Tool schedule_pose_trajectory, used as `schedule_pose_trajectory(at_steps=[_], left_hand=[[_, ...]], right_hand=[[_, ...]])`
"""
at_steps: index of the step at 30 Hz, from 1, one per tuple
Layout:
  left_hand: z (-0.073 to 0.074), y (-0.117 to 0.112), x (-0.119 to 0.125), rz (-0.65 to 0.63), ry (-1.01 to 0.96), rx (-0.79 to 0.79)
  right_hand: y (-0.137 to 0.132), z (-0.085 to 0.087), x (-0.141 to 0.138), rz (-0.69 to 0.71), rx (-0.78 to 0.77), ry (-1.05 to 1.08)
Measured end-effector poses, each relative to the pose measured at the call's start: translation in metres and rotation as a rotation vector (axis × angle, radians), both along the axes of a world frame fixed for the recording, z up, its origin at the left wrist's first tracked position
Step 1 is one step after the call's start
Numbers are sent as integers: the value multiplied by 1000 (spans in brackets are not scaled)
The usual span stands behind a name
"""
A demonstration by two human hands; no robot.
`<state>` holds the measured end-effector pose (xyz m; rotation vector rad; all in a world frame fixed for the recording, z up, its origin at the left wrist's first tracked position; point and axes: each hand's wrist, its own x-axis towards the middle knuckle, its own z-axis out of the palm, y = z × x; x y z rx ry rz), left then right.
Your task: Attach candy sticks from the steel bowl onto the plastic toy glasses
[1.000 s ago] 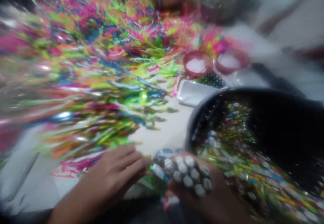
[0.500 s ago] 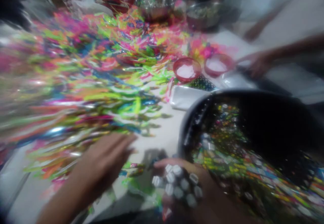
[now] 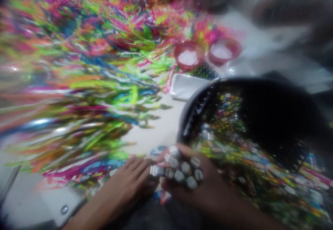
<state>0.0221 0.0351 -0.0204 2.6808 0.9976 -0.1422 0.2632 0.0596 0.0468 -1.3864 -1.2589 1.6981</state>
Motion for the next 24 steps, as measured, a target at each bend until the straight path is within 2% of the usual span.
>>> schedule_pose_trajectory(at_steps=[5,8,10,12,15,17,18,20,24], left_hand=[[-12,-7,-3,2,36,80],[0,-3,-9,107,-147,-32],[19,0,-13,263,-355,-175],[41,2,-15,441,-543,-419],[63,3,-11,648,-738,-854],[70,4,-7,700,-799,-984],[73,4,-4,692,-805,-975],[77,4,0,617,-762,-863],[84,3,5,370,-671,-470]], right_hand=[[-3,2,-3,-124,-125,87],[-3,5,-3,-161,-148,133],[-4,6,-4,-194,-180,128],[-6,6,-5,-216,-181,83],[-7,1,-5,-155,-16,-31],[-7,-1,-3,-43,129,-116],[-6,-2,-2,9,179,-146],[-5,-1,0,63,221,-163],[-9,-1,3,73,290,-140]])
